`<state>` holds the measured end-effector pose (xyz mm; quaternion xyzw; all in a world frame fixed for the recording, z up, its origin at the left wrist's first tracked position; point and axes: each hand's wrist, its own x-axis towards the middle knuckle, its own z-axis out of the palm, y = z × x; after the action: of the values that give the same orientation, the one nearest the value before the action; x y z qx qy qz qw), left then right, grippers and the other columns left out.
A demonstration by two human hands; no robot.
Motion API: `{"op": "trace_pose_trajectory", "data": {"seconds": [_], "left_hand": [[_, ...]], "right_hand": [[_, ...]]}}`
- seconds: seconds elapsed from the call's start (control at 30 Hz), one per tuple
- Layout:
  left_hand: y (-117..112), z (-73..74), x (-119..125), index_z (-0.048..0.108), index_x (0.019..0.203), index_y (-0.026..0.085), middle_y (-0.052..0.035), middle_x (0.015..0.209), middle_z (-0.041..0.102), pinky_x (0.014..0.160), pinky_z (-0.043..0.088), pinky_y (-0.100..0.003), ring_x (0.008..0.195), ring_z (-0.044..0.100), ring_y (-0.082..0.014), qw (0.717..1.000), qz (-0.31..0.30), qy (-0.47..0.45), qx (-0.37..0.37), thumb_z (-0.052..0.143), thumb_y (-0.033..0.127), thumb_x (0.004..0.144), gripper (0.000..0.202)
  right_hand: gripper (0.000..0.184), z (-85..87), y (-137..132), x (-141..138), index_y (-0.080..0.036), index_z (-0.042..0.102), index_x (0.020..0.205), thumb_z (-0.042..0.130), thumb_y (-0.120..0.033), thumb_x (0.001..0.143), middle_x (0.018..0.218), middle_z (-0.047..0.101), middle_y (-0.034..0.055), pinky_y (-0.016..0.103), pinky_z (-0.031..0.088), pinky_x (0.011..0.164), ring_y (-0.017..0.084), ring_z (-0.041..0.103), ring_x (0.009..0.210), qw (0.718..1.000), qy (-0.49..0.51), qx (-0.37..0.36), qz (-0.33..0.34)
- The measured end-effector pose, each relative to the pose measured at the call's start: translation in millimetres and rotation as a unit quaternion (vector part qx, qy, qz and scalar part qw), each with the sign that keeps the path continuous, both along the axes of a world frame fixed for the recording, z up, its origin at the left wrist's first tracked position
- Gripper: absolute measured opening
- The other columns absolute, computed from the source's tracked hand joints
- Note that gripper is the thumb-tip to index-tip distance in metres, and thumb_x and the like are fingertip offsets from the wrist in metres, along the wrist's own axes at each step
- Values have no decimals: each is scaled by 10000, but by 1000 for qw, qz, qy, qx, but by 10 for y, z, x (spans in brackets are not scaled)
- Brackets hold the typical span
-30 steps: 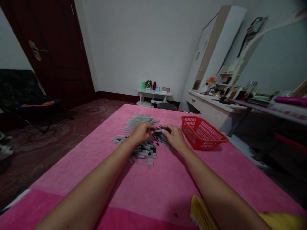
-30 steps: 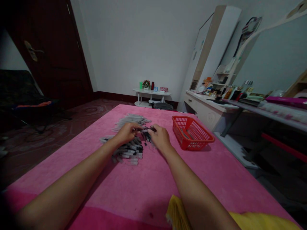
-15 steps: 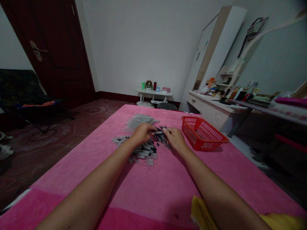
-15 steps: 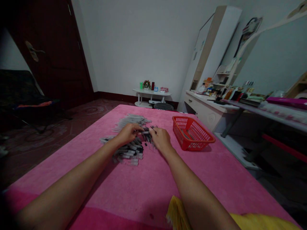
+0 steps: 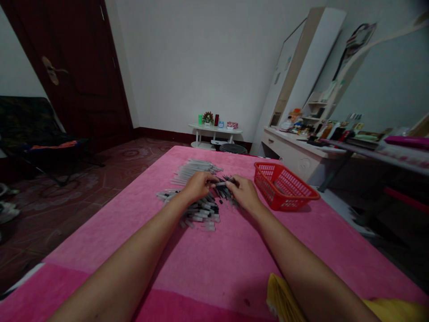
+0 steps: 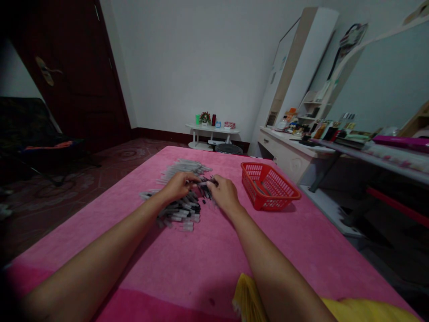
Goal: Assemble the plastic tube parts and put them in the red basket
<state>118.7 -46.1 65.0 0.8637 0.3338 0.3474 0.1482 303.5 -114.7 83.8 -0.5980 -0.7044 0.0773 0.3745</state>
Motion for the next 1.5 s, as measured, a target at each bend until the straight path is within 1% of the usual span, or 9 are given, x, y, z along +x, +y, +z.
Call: {"op": "trace_pose_trajectory", "data": {"seconds": [0.13,0.33,0.5,0.63,1.0,1.1,1.3,1.4,1.5], "left_hand": [[-30,20,9,745,925,216,-70,887,726,740,483,-310,839,647,-226,1000,-15,-3,12,580,100,735,277],[-31,75,-60,742,914,225,-73,889,703,809,480,-332,885,626,-234,996,31,-18,85,581,117,758,248],[20,95,-123,736,926,201,-81,895,706,806,485,-327,869,629,-224,988,82,-86,96,590,120,758,237],[52,95,-137,730,935,201,-64,894,713,789,489,-301,854,634,-205,985,105,-98,91,594,121,747,246],[83,53,-100,725,891,197,-66,879,716,788,508,-336,827,642,-208,984,88,-153,34,629,128,714,213],[80,83,-70,693,844,170,-53,829,705,791,526,-351,789,653,-197,951,93,-289,-64,671,163,678,168],[-51,226,-27,548,834,146,-41,819,672,666,576,-342,736,678,-182,792,14,-534,-295,750,224,622,303],[-117,280,-7,533,803,131,-35,795,669,663,583,-305,719,682,-165,752,-7,-563,-343,731,142,630,263],[-142,304,10,533,804,126,-33,776,666,662,585,-290,706,686,-160,738,-11,-569,-362,716,104,654,237]], "right_hand": [[295,-50,32,1,-185,526,619,492,-399,819,511,544,-21,202,342,477,114,525,470,995,75,-51,30],[424,-93,46,-79,-177,517,628,395,-523,841,465,555,3,214,325,362,115,480,334,947,241,-189,99],[238,12,-115,-155,-170,580,567,684,-355,674,500,564,-19,208,310,450,97,494,453,961,-21,-209,180],[261,31,-233,-261,-205,632,549,807,-398,533,510,554,-25,233,261,473,113,481,489,951,-219,-174,135],[159,127,-364,-363,-211,578,515,728,-221,567,533,550,6,253,257,480,137,475,500,940,-277,-152,126],[187,189,-336,-272,-191,516,460,676,-145,545,452,454,-29,237,217,443,95,391,436,950,-226,-167,135],[49,235,-145,-106,-162,626,647,601,-125,626,563,580,-24,191,292,469,98,506,523,989,-49,-115,83],[87,228,-95,-105,-143,660,738,604,-142,672,653,648,12,200,337,507,119,555,586,995,1,-80,64],[88,220,-87,-114,-139,675,751,626,-176,687,673,664,25,212,356,524,125,558,587,998,17,-49,36]]}}
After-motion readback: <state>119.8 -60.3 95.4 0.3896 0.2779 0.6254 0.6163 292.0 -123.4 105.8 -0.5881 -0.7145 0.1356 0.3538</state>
